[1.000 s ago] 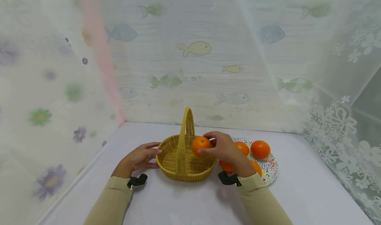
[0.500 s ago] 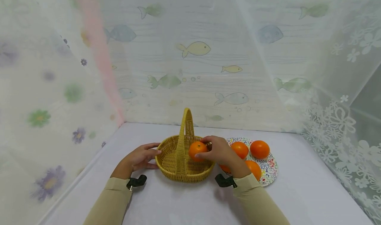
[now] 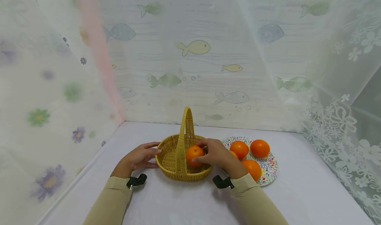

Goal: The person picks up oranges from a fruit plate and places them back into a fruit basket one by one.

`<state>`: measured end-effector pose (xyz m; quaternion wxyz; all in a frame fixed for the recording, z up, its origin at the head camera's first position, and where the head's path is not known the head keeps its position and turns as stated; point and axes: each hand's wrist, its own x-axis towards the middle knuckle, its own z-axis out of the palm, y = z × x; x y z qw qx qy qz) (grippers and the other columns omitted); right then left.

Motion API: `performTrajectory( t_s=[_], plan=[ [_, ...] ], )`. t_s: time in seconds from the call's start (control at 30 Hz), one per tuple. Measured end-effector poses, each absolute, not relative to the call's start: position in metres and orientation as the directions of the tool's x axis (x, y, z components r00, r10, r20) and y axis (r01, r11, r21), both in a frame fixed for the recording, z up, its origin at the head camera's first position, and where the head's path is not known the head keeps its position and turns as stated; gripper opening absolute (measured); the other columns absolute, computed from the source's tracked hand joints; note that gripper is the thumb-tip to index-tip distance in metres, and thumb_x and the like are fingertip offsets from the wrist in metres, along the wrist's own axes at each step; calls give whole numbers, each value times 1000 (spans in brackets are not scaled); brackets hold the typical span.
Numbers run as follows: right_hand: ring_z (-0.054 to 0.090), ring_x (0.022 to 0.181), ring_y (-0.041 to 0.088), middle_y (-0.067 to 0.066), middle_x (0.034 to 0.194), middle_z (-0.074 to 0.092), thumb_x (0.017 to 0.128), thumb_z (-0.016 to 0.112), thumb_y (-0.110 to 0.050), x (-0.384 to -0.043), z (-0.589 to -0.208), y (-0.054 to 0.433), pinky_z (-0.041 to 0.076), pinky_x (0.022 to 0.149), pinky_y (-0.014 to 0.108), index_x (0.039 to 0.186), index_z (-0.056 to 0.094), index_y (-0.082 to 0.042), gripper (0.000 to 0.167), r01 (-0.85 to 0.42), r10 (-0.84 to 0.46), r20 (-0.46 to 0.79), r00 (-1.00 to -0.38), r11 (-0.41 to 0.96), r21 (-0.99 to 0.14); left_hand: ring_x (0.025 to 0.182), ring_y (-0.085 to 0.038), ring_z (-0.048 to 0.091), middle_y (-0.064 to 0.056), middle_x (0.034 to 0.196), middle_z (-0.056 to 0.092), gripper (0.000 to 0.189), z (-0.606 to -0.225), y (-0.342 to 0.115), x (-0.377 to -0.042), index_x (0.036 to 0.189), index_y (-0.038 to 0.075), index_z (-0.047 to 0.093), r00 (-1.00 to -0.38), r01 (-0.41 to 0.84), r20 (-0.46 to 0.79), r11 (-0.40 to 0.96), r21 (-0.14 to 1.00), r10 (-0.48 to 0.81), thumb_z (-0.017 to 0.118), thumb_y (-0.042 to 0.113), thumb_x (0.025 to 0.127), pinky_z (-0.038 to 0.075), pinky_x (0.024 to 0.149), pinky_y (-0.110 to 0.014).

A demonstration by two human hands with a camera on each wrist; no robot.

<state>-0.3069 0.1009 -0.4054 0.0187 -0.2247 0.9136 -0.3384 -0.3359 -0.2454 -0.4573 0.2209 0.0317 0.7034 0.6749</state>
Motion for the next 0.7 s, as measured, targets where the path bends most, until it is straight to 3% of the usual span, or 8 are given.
performTrajectory(
  t_s=[0.7],
  plan=[
    [65,104,15,-6,114,72,79,90,-44,-304,-406,101,56,93,38,118,70,-20,50,-465,-486,127,-865,680,-567,131,-29,60,-15,155,51,67,-460,-247,-338,159,12,39,-895,-251,-262,77,965,361,69,26,100,57,95,-60]
  ],
)
